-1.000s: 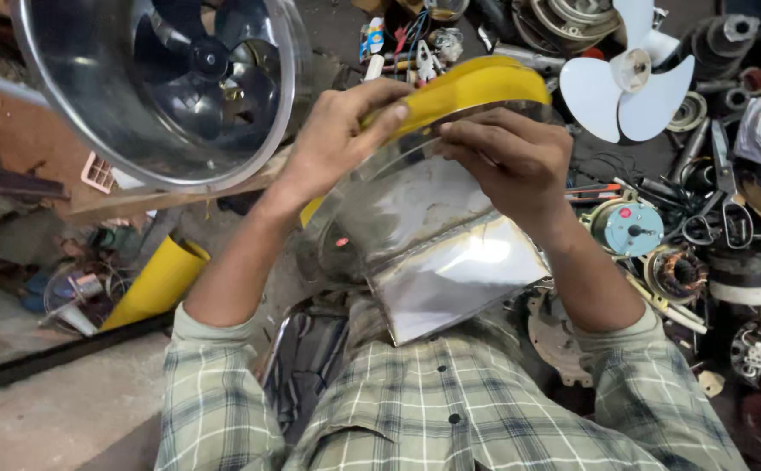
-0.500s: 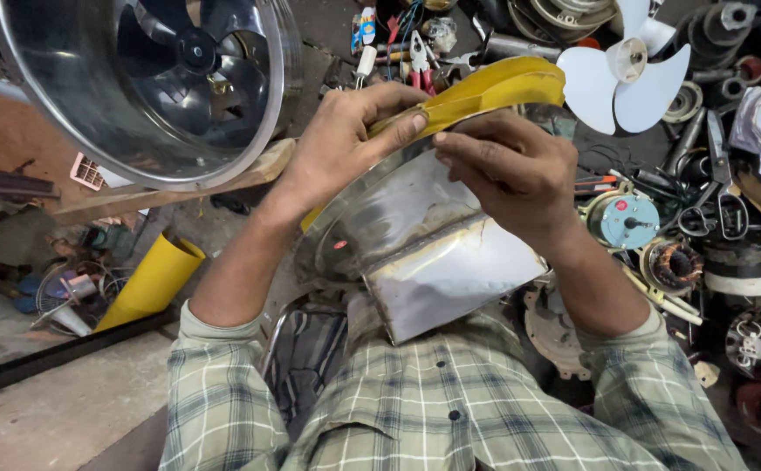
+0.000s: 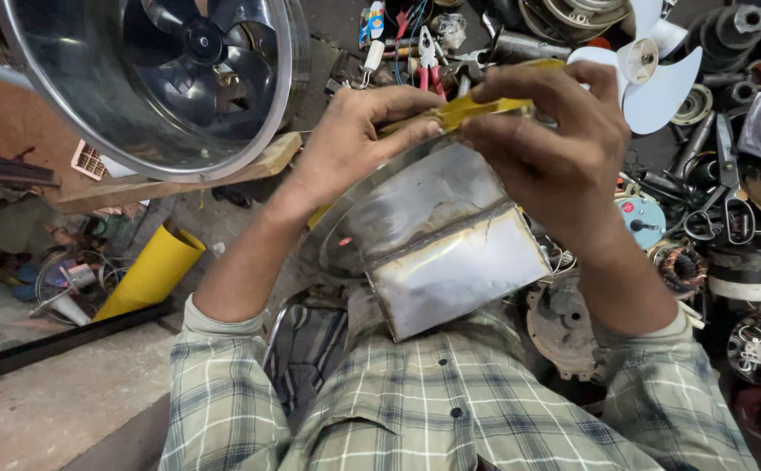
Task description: The person holds a yellow rubber ring on a cluttered workbench and cuts it open with scissors, then cuts additional rings from the material. They later press and align the cut ends of a ring together with both hands, working the joint along the seam.
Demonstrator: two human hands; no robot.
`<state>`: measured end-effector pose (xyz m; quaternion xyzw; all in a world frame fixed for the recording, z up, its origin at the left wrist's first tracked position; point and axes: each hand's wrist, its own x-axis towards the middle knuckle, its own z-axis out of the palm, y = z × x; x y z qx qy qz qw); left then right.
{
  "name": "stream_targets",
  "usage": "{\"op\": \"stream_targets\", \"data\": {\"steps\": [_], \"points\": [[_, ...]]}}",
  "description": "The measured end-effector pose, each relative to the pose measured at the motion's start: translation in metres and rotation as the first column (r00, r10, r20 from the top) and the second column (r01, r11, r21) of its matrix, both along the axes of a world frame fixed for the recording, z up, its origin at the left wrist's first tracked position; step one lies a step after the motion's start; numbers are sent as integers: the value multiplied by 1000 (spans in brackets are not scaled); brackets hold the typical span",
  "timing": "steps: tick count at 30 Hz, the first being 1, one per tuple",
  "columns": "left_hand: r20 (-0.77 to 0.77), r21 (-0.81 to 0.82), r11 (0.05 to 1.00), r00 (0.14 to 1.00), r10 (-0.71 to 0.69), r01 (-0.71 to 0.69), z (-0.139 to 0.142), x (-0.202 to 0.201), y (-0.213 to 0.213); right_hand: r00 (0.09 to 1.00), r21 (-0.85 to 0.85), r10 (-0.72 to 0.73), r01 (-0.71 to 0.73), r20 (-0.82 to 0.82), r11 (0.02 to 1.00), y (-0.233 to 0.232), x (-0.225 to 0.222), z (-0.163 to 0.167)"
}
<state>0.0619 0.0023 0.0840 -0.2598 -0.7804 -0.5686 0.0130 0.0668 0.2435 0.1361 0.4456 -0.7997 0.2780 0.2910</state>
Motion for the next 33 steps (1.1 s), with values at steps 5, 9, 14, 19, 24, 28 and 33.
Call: {"op": "stream_targets", "data": {"steps": [5,9,14,19,24,28,33], "points": [[8,-45,998,999,48,-48,-1,2,1,997,28,67,-68,28,997,-3,-5,5],[-39,-34,998,998,43,-45,1,1,0,995,5,46,-46,91,999,-2,-1,-7],[-29,-62,991,993,114,-115,5,4,1,980,-71,63,-50,189,996,1,-1,-16],[75,-57,995,993,91,-87,18,9,-3,986,-28,-33,38,166,999,-7,3,-9],[15,-72,996,998,58,-57,27,15,-18,998,-56,-15,18,54,998,-16,1,-6],[46,-77,992,994,103,-99,14,16,-19,954,-119,43,-8,296,993,-16,2,-21],[7,-138,937,945,326,-322,-8,-8,-41,947,-91,9,22,322,996,4,10,-30]]}}
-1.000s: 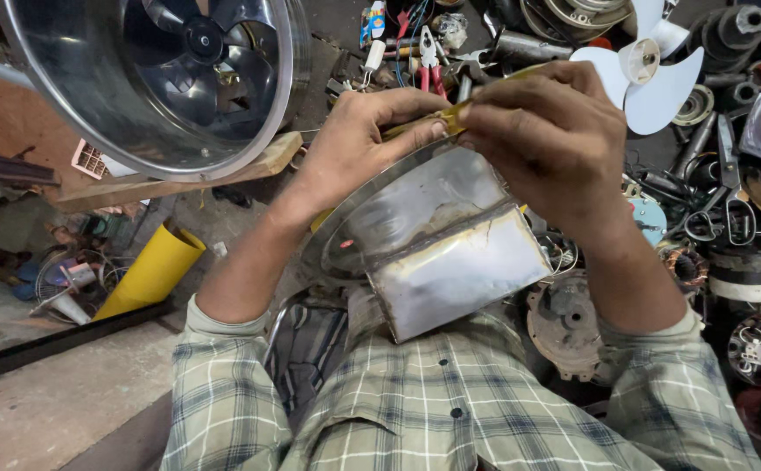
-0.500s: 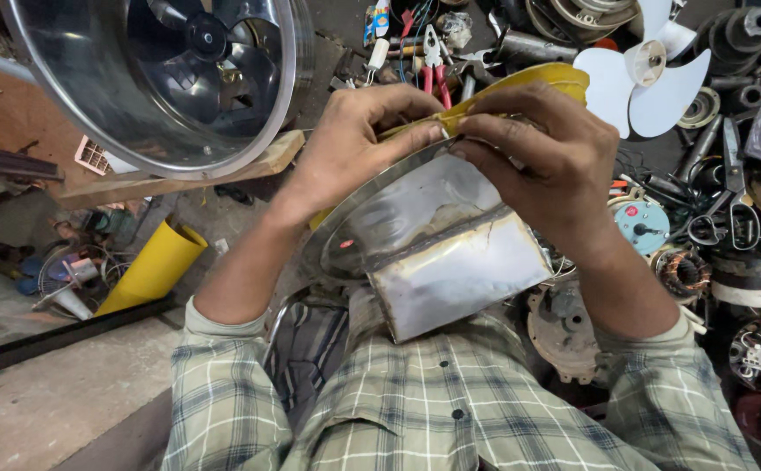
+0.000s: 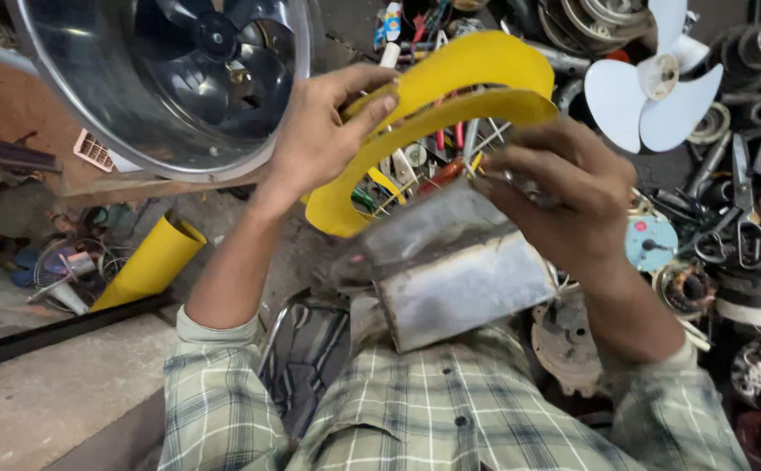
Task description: The person holds a yellow rubber ring on a cluttered workbench and cuts it open with scissors, then cuts additional rings from the material. They later press and align the cut ends of a ring together with both hands, working the joint along the seam.
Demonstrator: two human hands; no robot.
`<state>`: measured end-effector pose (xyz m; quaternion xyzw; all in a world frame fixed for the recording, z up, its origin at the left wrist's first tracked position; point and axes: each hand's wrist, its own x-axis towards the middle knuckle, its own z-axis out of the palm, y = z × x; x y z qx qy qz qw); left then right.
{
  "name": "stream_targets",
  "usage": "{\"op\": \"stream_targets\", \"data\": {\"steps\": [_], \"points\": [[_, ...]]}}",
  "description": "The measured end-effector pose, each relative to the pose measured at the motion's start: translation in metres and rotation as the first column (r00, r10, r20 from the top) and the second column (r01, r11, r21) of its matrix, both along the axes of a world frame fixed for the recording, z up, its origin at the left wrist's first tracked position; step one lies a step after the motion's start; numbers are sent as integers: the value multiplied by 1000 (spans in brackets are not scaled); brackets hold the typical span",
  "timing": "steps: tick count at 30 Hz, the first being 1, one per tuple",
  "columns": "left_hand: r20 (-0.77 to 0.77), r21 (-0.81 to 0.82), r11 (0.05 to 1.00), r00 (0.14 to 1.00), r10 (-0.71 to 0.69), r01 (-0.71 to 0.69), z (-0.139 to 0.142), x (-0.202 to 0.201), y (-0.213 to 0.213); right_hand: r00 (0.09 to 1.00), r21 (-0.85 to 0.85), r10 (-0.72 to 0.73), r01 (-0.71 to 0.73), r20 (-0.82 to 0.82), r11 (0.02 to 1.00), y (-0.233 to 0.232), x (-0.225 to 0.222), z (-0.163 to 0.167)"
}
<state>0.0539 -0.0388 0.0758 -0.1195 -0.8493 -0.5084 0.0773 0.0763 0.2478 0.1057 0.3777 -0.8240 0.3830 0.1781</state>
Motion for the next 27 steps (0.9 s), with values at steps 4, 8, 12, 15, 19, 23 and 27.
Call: {"op": "stream_targets", "data": {"steps": [4,8,12,15,19,23,27], "points": [[-169,-52,998,985,-37,29,-18,-21,-13,999,-22,-48,48,-16,999,10,10,2],[-200,-172,977,967,-159,126,-26,-33,-17,997,-9,-59,59,47,998,13,11,4],[-40,-225,945,967,-253,238,-14,-37,-22,998,-10,-66,66,-2,998,11,5,1],[99,-94,963,964,-245,254,1,-32,-27,998,-20,-57,57,-2,998,6,0,-1],[-164,-238,945,950,-267,225,19,-36,-8,999,2,1,-1,-37,1000,-7,-9,-3],[-254,-240,915,889,-380,323,36,-41,20,997,42,-8,11,-74,999,-21,-18,-5],[-186,-240,897,890,-416,370,53,-37,34,992,-4,20,-21,-121,1000,-19,-18,-4]]}}
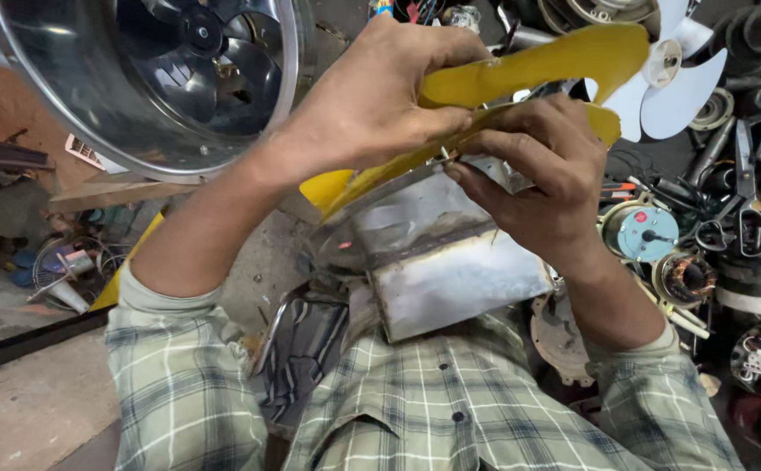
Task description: The person holds a yellow rubber ring on a cluttered workbench and cuts it open with scissors, then cuts additional rings from the material. They later press and align the cut ends of a ring together with both hands, working the joint along the seam.
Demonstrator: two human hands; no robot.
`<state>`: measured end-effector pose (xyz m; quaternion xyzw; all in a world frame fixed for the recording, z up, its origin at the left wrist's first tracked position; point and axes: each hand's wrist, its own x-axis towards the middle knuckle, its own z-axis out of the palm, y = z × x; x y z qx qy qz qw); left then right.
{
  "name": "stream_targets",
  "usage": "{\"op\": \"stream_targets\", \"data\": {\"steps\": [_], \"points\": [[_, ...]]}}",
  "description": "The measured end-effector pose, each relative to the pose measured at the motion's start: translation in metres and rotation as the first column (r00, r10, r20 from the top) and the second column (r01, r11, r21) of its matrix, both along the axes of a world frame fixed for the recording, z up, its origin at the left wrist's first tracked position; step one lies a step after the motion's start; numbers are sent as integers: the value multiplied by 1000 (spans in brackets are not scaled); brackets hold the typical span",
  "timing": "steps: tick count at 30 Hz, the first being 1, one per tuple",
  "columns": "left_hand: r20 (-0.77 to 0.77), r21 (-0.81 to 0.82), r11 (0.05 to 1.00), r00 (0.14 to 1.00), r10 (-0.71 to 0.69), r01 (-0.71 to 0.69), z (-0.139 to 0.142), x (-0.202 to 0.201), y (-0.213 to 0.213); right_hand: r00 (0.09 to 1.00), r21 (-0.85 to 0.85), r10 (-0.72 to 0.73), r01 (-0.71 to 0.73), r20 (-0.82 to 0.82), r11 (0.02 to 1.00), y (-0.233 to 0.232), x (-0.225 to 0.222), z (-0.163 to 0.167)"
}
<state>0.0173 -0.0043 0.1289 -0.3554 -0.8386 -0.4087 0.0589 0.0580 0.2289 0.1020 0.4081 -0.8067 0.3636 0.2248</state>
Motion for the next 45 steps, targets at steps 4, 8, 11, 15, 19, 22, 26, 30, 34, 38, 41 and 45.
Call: {"op": "stream_targets", "data": {"steps": [4,8,11,15,19,22,26,30,34,38,41,45], "points": [[42,44,998,998,-52,50,10,7,6,997,15,-63,64,-51,998,2,7,-3],[121,26,1000,993,-11,8,13,14,8,988,44,-96,102,-124,994,-2,13,-9],[185,4,1000,983,16,-17,14,17,4,989,35,-95,99,-110,994,-4,14,-9],[281,25,1000,960,5,-13,5,26,-8,994,66,-58,64,-98,996,-7,17,-7],[126,-11,998,990,66,-65,-18,22,-27,998,75,-17,22,-66,997,-12,28,-6],[60,-44,990,989,138,-136,-40,16,-45,1000,69,27,-27,7,997,-12,39,-5],[-131,13,993,984,120,-120,-68,12,-62,998,51,64,-64,7,997,-7,50,-4],[-247,-144,949,939,239,-280,-81,7,-76,995,27,84,-85,56,996,2,58,-1],[-650,-292,828,735,194,-478,-90,2,-80,997,23,63,-64,33,998,6,61,-1],[-391,-368,848,891,232,-382,-113,1,-71,999,31,41,-43,33,999,10,62,-3],[-229,-309,882,928,295,-357,-134,-9,-66,997,35,39,-42,71,999,11,63,-7],[-175,-280,898,937,301,-341,-164,-41,-45,993,40,40,-45,110,998,11,64,-14]]}}
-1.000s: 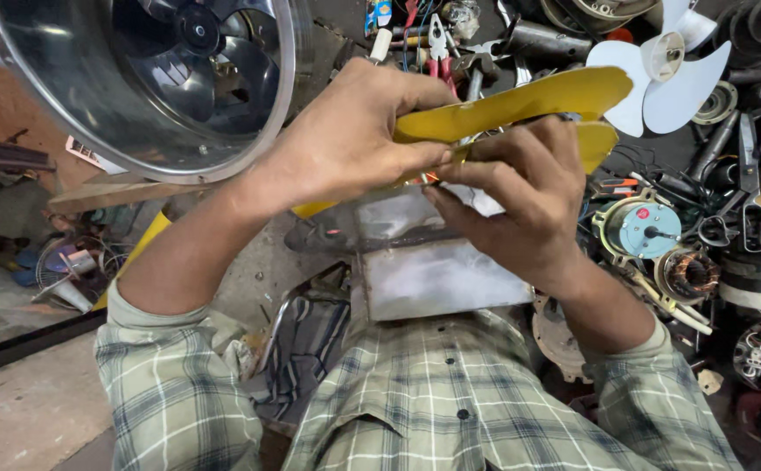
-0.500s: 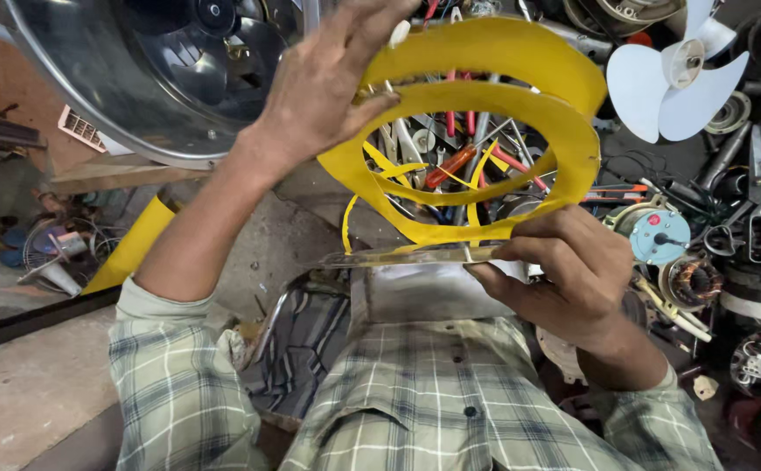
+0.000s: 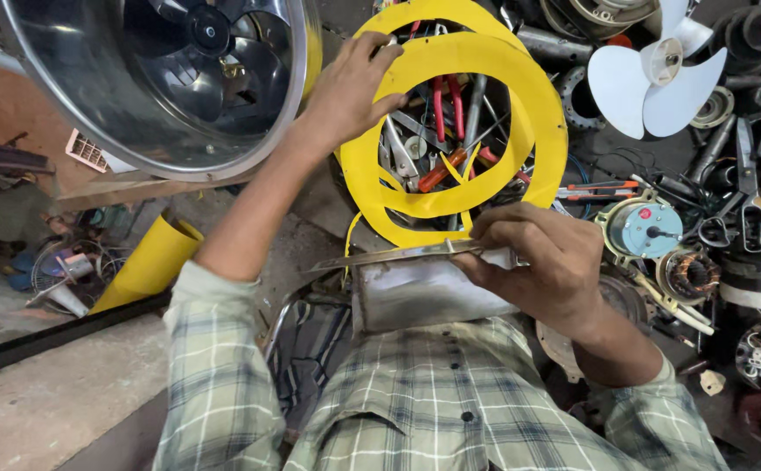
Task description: The person holds a yellow rubber ring on a cluttered workbench and cuts it open with scissors, then cuts additional rings from the material. They later press and align the cut ends of a ring together with both hands, working the joint along the seam.
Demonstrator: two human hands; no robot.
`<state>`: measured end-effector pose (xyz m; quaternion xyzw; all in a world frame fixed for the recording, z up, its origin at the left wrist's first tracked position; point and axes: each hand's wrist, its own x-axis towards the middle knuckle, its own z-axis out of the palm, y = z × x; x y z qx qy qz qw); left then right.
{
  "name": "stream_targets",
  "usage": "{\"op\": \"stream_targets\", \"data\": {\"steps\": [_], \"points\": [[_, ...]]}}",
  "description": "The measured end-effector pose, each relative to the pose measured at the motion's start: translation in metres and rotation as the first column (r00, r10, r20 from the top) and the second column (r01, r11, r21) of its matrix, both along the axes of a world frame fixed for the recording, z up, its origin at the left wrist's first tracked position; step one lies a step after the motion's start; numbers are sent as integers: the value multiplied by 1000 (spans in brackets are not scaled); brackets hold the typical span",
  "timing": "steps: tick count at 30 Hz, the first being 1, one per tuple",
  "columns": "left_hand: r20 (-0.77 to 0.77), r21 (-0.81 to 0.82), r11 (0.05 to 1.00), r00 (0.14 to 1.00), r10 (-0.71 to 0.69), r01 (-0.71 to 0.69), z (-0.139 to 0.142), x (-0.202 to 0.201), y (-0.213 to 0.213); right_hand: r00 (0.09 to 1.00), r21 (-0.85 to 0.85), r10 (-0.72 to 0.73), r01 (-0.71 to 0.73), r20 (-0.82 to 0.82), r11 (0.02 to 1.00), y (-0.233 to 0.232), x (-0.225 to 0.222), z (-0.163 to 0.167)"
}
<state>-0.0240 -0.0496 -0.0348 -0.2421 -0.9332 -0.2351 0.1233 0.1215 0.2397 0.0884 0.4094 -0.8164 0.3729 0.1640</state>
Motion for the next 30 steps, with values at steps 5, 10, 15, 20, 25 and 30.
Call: {"op": "stream_targets", "data": {"steps": [5,10,15,20,25,30], "points": [[202,-50,997,977,70,-61,-28,-44,29,997,-10,-13,13,-74,1000,0,5,-1],[295,-34,991,946,132,-128,-42,-71,41,990,-39,-29,24,-140,999,1,5,-2],[417,407,897,909,-13,-174,-34,-80,23,994,-69,-46,39,-95,997,13,13,8],[94,546,828,972,-215,131,37,-60,19,983,-93,-152,143,-105,985,30,25,30],[17,375,834,897,-443,405,124,32,12,979,-57,-169,164,-114,985,30,21,25],[134,357,814,837,-531,459,163,107,35,983,-86,-155,147,-96,985,28,20,14]]}}
